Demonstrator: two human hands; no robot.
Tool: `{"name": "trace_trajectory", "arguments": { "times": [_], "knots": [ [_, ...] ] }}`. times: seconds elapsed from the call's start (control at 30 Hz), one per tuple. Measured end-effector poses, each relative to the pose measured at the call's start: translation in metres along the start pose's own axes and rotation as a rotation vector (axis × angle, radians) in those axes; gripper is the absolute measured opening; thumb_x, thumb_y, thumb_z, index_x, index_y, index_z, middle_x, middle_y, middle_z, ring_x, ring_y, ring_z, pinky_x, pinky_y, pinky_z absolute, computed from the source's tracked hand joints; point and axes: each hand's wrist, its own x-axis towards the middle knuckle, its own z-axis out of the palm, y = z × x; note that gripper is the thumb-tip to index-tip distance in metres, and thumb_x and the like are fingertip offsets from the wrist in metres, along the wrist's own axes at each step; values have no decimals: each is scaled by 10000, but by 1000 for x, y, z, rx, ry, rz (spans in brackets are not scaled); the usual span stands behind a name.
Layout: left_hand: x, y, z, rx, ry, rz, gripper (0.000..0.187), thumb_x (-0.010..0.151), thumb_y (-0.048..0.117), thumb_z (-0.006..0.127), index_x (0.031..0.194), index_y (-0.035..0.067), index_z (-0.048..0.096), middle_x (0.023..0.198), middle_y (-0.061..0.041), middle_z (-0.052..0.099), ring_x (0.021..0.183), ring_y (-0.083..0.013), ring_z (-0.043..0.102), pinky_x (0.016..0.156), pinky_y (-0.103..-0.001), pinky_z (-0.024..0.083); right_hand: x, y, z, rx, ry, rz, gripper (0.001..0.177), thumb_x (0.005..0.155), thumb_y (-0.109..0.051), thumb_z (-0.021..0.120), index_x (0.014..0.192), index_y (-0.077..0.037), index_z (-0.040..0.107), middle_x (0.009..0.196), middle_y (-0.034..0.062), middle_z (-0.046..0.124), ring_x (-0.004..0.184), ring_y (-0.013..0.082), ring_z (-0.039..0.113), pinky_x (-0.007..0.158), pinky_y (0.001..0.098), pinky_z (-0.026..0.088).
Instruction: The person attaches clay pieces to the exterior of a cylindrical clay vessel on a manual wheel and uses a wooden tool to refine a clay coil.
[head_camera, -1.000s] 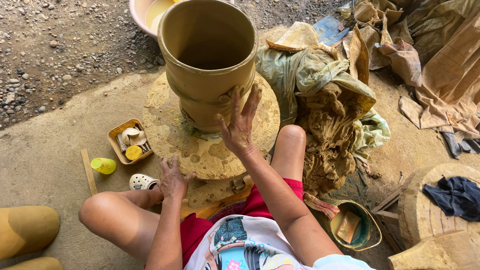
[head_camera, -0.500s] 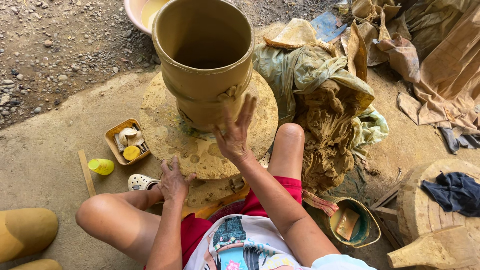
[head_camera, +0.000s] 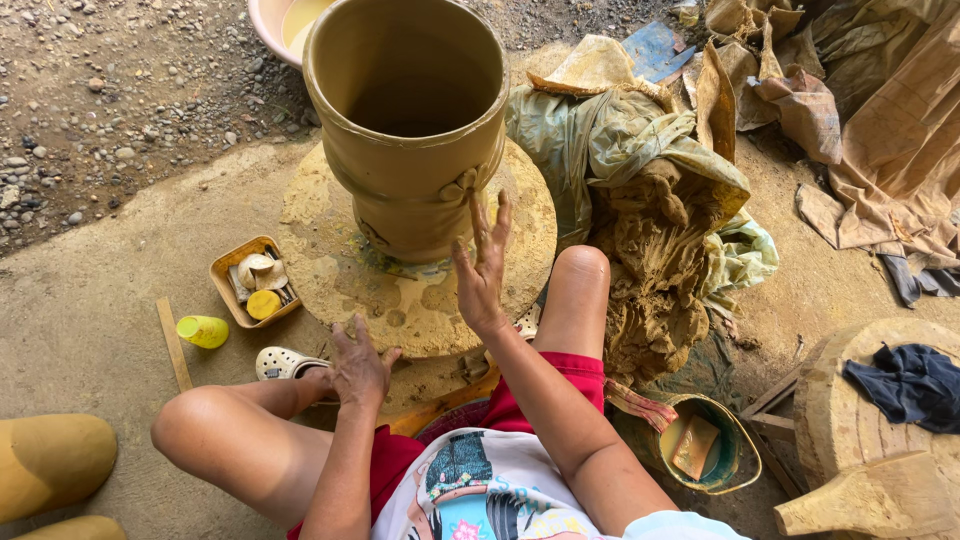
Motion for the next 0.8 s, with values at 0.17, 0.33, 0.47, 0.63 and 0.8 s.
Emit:
{"name": "trace_trajectory", "arguments": {
  "times": [0.17, 0.33, 0.47, 0.63, 0.8],
  "knots": [
    [-8, 6, 4, 67, 35, 34, 1046, 856, 695, 644, 1617, 132, 201, 1549, -302, 277, 1308, -462, 502, 940, -634, 512, 13, 7, -2, -263, 32, -127, 761, 1074, -590, 458, 1692, -296, 126, 1775, 136, -96, 1649, 373, -108, 1330, 642, 34],
    [-14, 14, 2, 62, 92, 55, 1044, 806, 677, 696, 1577, 119, 268, 1495, -302, 341, 1242, -449, 556, 901, -565, 546, 0, 4, 0, -331, 36, -185, 766, 1056, -516, 514, 1701, -293, 167, 1786, 134, -45, 1670, 364, -65, 1358, 616, 52],
    [-13, 9, -5, 27, 63, 122, 955, 831, 557, 737, 1585, 143, 322, 1382, -255, 440, 1079, -360, 642, 756, -452, 603, 25, 30, 0, 264, 133, 125, 811, 1006, -500, 596, 1654, -215, 201, 1780, 143, 30, 1632, 338, 50, 1313, 562, 146],
    [-21, 8, -1, 83, 73, 153, 874, 825, 505, 773, 1545, 184, 395, 1241, -188, 488, 883, -282, 678, 667, -416, 590, 63, 86, -15, 675, 110, 224, 899, 947, -356, 760, 1639, -176, 216, 1724, 111, 119, 1607, 290, 95, 1307, 487, 126],
    [-33, 30, 3, 91, 51, 164, 972, 792, 525, 786, 1557, 115, 350, 1287, -239, 494, 802, -261, 687, 611, -355, 586, 48, 107, -13, 543, -29, 314, 756, 1006, -485, 602, 1622, -147, 324, 1727, 117, 258, 1595, 307, 221, 1267, 443, 233]
  ]
}}
